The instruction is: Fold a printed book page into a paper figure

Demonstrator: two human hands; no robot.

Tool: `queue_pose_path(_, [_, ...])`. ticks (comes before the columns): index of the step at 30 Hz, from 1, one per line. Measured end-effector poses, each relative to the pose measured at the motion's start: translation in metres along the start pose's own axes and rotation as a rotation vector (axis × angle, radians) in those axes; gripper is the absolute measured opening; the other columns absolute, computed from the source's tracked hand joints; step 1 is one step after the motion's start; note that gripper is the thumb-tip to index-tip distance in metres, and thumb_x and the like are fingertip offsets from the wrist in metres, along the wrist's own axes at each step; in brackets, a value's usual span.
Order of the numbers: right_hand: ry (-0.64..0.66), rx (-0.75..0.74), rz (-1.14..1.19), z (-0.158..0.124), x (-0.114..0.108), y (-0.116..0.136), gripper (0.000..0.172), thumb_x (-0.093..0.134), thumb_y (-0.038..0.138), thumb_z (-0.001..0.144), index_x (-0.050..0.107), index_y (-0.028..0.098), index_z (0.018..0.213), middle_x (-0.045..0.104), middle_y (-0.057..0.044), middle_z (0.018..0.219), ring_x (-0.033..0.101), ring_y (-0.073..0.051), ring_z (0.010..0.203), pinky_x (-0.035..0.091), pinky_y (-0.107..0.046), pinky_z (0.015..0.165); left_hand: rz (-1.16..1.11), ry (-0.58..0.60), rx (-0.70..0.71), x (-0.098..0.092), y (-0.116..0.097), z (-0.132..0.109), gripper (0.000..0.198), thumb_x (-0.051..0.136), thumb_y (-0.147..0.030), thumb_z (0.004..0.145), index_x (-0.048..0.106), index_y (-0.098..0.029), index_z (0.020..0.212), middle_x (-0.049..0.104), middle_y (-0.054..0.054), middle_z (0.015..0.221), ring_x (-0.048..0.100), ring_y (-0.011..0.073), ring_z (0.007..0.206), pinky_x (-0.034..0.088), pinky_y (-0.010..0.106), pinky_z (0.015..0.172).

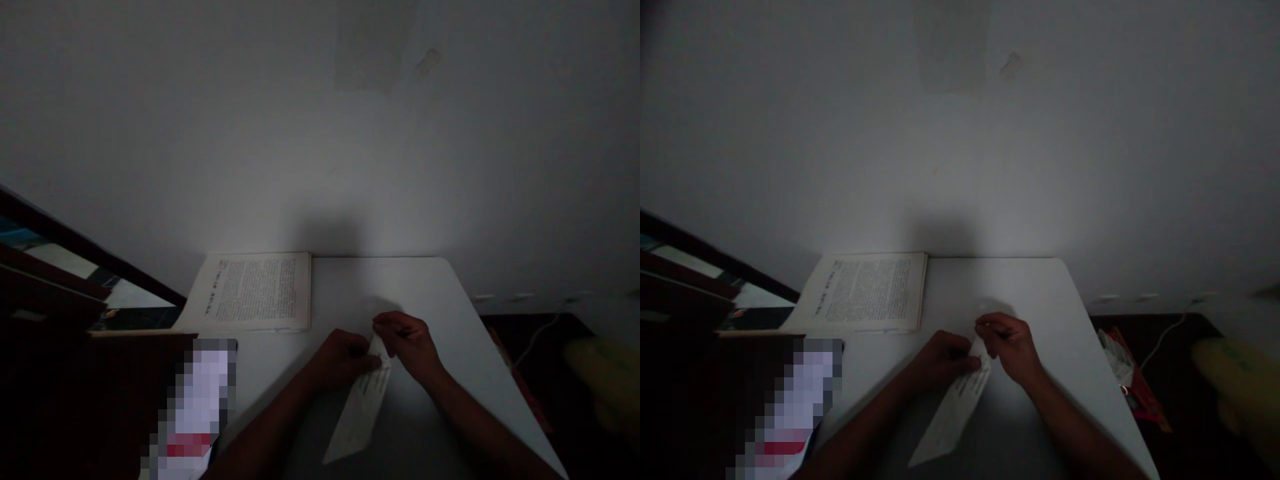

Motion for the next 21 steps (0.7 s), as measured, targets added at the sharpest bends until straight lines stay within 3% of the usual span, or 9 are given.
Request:
queue_pose_path(2, [0.021, -0.010, 0.074, 0.001, 0.000, 0.003, 0.024, 0.060, 0.036, 0.080, 0.062, 0.017, 0.095, 0.049, 0.006, 0.043, 0.042, -0.008, 0.039, 0.036, -0.022, 0.042, 0.011, -0.063, -0.013, -0.002, 0.002, 0.000, 0.043, 0.058, -0.041, 0.075, 0.031, -0.017, 0.051, 0.022, -0.007, 0.053, 0.023, 0.0065, 0.050, 0.017, 0.022, 0.047])
queue_pose_path(5, [0.100, 0.005, 0.186, 0.001, 0.004, 0.006, 0.033, 0.056, 0.041, 0.082, 0.057, 0.017, 0.105, 0.056, 0.003, 0.052, 0.052, -0.011, 0.044, 0.042, -0.025, 0.046, 0.003, -0.297, -0.018, -0.010, 0.006, 0.001, 0.043, 0.056, -0.044, 0.076, 0.033, -0.017, 0.052, 0.024, -0.007, 0.053, 0.025, 0.0069, 0.050, 0.020, 0.022, 0.047])
queue_pose_path(7, [0.186, 0.052, 0.202, -0.001, 0.009, 0.005, 0.031, 0.058, 0.042, 0.080, 0.058, 0.016, 0.097, 0.058, 0.002, 0.055, 0.055, -0.012, 0.047, 0.045, -0.026, 0.048, -0.021, -0.435, -0.019, -0.015, 0.008, 0.002, 0.043, 0.056, -0.046, 0.075, 0.034, -0.018, 0.053, 0.026, -0.007, 0.052, 0.027, 0.0070, 0.049, 0.022, 0.021, 0.046])
queue_pose_path(10, [0.294, 0.112, 0.119, -0.005, 0.016, 0.001, 0.025, 0.064, 0.040, 0.075, 0.059, 0.016, 0.074, 0.058, 0.001, 0.056, 0.056, -0.012, 0.050, 0.045, -0.024, 0.049, -0.029, -0.541, -0.020, -0.017, 0.007, 0.002, 0.043, 0.058, -0.046, 0.074, 0.035, -0.018, 0.052, 0.028, -0.007, 0.051, 0.029, 0.0071, 0.049, 0.023, 0.020, 0.046])
queue_pose_path(12, [0.280, 0.093, 0.025, -0.006, 0.015, 0.000, 0.026, 0.065, 0.039, 0.074, 0.056, 0.016, 0.064, 0.056, 0.002, 0.055, 0.054, -0.010, 0.050, 0.043, -0.022, 0.048, -0.048, -0.526, -0.017, -0.016, 0.006, 0.002, 0.039, 0.059, -0.046, 0.073, 0.042, -0.017, 0.054, 0.034, -0.006, 0.052, 0.032, 0.0075, 0.050, 0.026, 0.020, 0.047])
queue_pose_path(17, [0.141, 0.010, -0.019, -0.003, 0.005, 0.006, 0.031, 0.065, 0.041, 0.074, 0.052, 0.018, 0.058, 0.054, 0.002, 0.051, 0.052, -0.011, 0.049, 0.042, -0.022, 0.046, -0.082, -0.351, -0.049, -0.011, 0.002, 0.002, 0.032, 0.058, -0.043, 0.074, 0.060, -0.013, 0.063, 0.052, -0.001, 0.056, 0.044, 0.0098, 0.051, 0.033, 0.021, 0.050])
queue_pose_path(21, [0.144, 0.049, 0.025, -0.002, 0.005, 0.007, 0.033, 0.064, 0.047, 0.073, 0.053, 0.018, 0.063, 0.055, 0.002, 0.054, 0.053, -0.011, 0.049, 0.045, -0.023, 0.048, 0.014, -0.375, -0.026, -0.015, 0.001, 0.000, 0.033, 0.056, -0.041, 0.076, 0.062, -0.013, 0.059, 0.053, -0.001, 0.052, 0.044, 0.0100, 0.049, 0.032, 0.021, 0.048])
Point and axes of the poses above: each hand's wrist, its own z-axis towards the middle knuckle, its own x-axis out of the palm, y = z × x, the point moved 3 cm from there along z, towards the middle knuckle
